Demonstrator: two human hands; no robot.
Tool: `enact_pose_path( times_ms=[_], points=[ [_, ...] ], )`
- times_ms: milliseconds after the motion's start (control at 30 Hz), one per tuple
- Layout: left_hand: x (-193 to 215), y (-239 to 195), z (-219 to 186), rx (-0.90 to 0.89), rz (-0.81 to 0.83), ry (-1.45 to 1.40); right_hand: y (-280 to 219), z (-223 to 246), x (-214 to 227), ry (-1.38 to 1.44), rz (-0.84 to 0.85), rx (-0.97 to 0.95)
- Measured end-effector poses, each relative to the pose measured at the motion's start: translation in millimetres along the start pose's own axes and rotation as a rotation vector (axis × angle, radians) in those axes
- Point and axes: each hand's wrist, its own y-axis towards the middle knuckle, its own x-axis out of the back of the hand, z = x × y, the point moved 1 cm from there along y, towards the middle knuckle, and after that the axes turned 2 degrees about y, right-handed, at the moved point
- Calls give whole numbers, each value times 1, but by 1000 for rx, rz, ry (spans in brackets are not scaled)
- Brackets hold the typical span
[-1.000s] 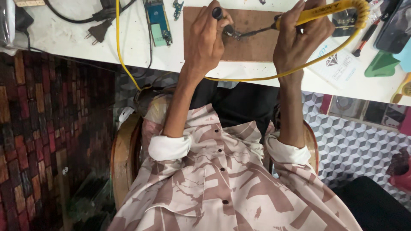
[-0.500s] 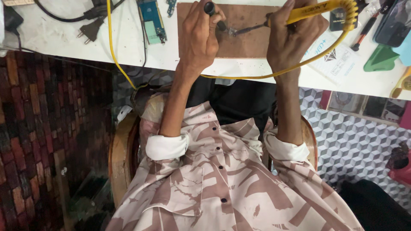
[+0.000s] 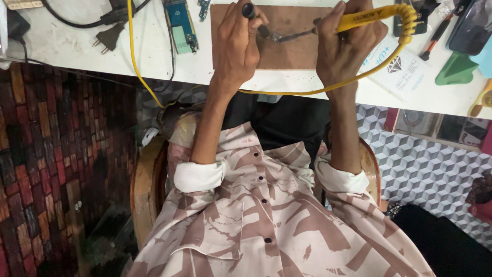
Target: The person uses a soldering iron and solder wire to join components on a small circuit board placed on a wooden board. They repeatedly apply heat and solder to different points, occasionally repositioning the board and tools.
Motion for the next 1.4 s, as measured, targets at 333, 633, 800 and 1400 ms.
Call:
enact_pose_path(
  times_ms=[333,633,800,1400],
  points=[
    [-2,-4,4,37,-7,-26,-9,-10,-3,4,11,-48],
    [-2,-2,4,-43,0,60,-2,-6,1,-310,9,305],
    [1,-3,-3,-13,14,44,-2,-2,0,-2,-2,65],
    [10,14,-15,150,66,0,-11,12,7,76,109,-49]
  ],
)
